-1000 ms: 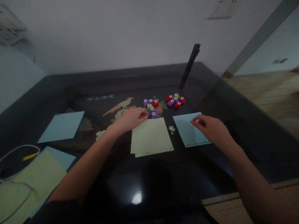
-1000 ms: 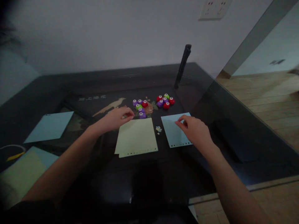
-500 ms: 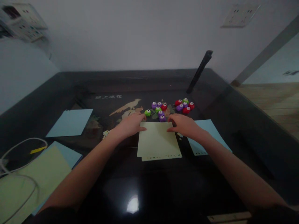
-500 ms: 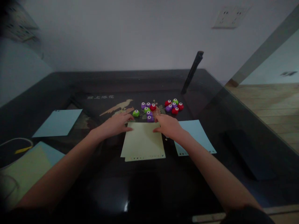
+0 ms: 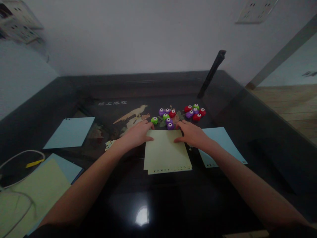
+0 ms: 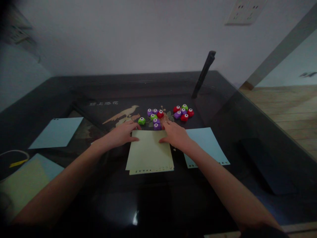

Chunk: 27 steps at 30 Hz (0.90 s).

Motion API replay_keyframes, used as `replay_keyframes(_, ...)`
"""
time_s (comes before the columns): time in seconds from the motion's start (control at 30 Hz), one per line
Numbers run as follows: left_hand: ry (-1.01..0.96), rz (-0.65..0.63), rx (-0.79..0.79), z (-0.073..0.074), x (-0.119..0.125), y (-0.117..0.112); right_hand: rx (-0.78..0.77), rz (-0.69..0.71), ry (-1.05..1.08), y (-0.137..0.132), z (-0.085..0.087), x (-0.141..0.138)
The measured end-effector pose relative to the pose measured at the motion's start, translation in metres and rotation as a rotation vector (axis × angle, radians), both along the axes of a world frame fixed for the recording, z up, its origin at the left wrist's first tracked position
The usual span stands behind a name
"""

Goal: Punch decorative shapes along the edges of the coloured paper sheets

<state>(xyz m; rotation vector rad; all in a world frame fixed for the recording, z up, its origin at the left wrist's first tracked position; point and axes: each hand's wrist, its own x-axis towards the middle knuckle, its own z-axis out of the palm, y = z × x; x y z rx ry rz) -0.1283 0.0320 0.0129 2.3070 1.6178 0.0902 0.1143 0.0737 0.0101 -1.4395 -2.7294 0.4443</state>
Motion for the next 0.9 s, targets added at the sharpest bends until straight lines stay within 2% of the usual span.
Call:
replay_keyframes(0.2, -0.008, 0.021, -0.007, 0.002, 0.003, 0.0, -0.01, -0.005, 0.031, 0.0, 0.0, 0.001)
replay_keyframes(0.37, -0.103, 0.038, -0.034, 0.005, 0.001, 0.002, -0.026, -0.008, 0.035, 0.0, 0.0, 0.003)
replay_keyframes(0.53, -0.22, 0.035, -0.055, 0.016, -0.006, 0.004, -0.029, 0.01, 0.027, 0.004, 0.005, 0.007)
replay_keyframes(0.67, -0.413, 0.101, -0.09, 0.029, -0.014, 0.005, -0.048, 0.002, 0.123, 0.013, 0.012, 0.015)
replay_keyframes(0.73, -0.526, 0.156, -0.105, 0.034, -0.017, 0.004, -0.15, -0.014, 0.267, 0.017, 0.017, 0.019)
replay_keyframes(0.9, -0.75, 0.285, -0.082, 0.039, -0.018, 0.003, -0.581, -0.017, 0.615, 0.016, 0.025, 0.023)
